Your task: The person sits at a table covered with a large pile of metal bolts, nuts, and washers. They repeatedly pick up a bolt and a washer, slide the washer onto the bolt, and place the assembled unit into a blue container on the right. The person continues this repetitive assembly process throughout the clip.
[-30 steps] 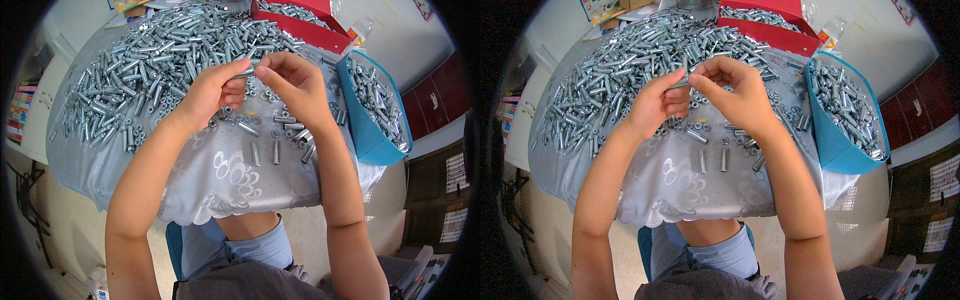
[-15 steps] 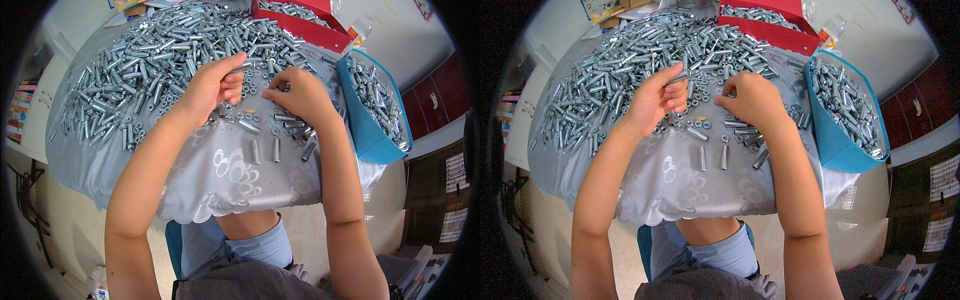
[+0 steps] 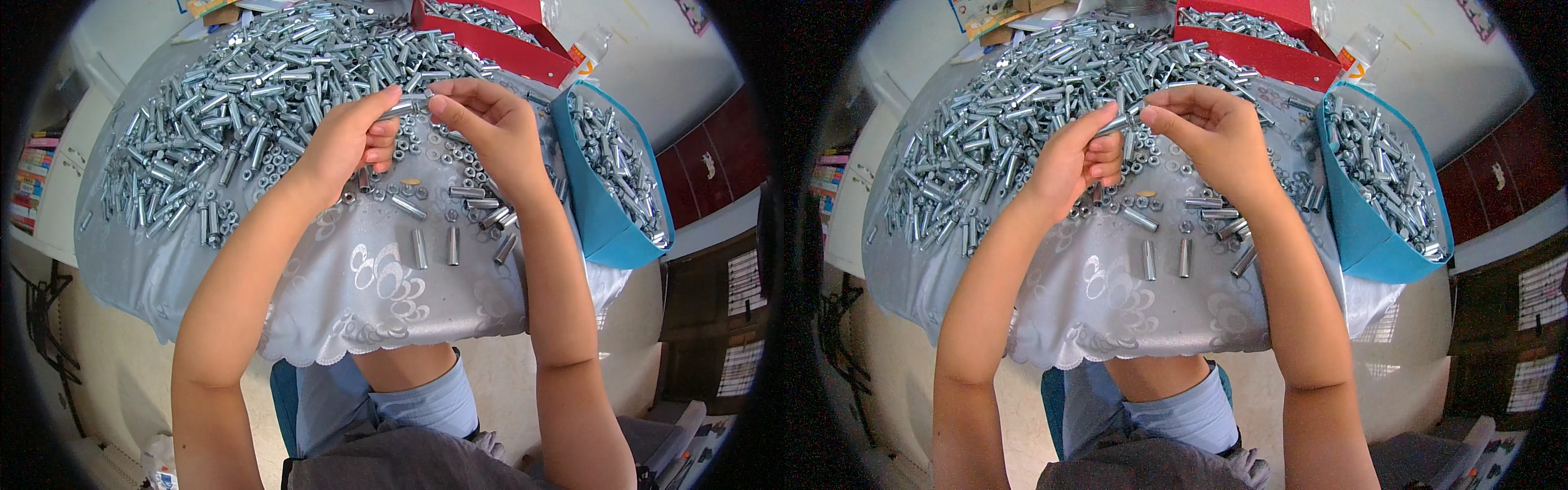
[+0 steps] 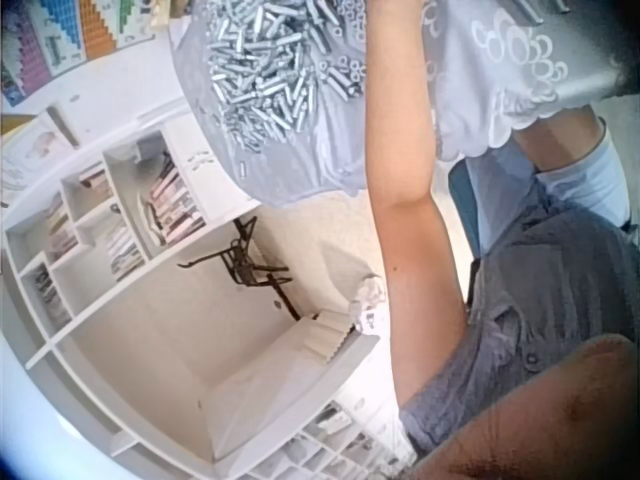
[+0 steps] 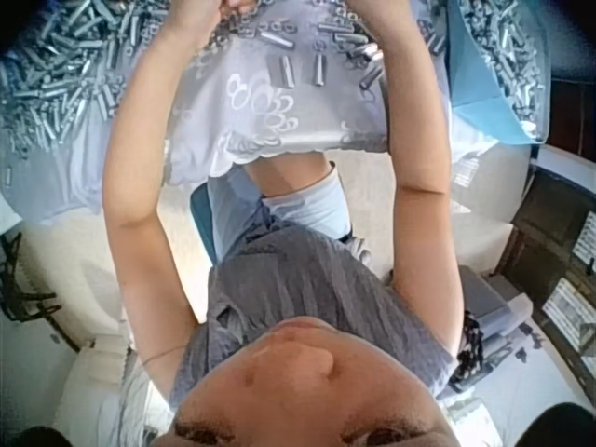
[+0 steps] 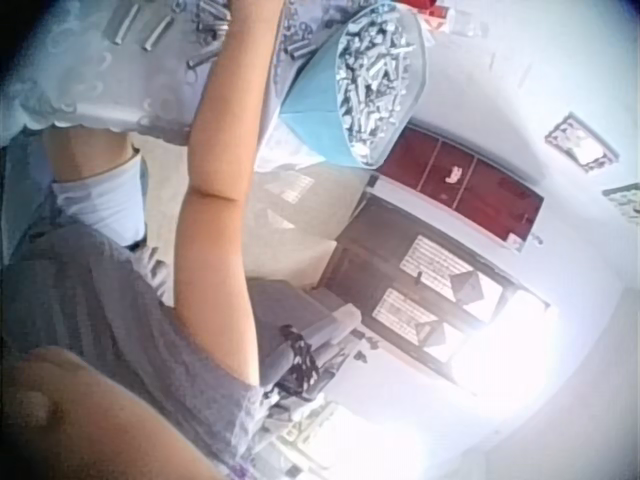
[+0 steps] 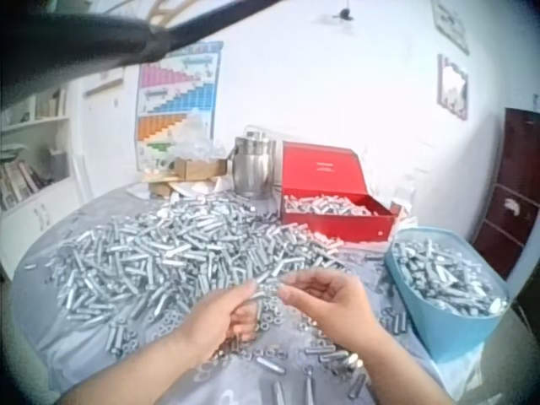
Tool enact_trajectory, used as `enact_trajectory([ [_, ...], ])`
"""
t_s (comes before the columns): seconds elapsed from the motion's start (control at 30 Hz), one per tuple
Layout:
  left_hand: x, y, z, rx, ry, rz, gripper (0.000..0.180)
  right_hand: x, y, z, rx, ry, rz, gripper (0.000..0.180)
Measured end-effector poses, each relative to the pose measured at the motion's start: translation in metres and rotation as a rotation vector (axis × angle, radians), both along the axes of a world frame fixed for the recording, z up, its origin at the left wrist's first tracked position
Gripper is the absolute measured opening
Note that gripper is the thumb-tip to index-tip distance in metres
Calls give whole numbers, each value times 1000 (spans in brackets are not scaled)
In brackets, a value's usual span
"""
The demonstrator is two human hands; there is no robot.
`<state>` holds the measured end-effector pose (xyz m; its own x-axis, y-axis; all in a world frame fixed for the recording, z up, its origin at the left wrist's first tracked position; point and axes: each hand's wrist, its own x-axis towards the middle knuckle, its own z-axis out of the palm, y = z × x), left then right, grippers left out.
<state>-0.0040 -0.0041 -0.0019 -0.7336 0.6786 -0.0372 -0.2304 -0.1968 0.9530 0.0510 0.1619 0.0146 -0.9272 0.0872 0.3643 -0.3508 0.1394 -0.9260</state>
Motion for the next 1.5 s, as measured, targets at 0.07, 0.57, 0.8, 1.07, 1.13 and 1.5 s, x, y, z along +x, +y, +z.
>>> enact_trajectory([
  [0.07, 0, -1, 0, -4, -10, -6, 45, 1, 0, 1, -20, -24, 34, 23],
  [0.57, -3, -2, -1, -33, 8, -37, 46, 1, 1, -4, 239, -14, -1, 21],
  [0.8, -8, -3, -5, 10, 5, 3, 45, 1, 4, 3, 101, -69, -47, 25],
  [1.07, 0, 0, 3, -60, 36, -7, 46, -1, 11, -7, 386, 53, 16, 25],
  [1.13, 0, 0, 0, -66, 30, -24, 47, 1, 10, -6, 481, -14, -27, 28],
  [1.5, -4, -2, -1, -56, 47, -19, 46, 1, 14, -5, 456, 66, 26, 29],
])
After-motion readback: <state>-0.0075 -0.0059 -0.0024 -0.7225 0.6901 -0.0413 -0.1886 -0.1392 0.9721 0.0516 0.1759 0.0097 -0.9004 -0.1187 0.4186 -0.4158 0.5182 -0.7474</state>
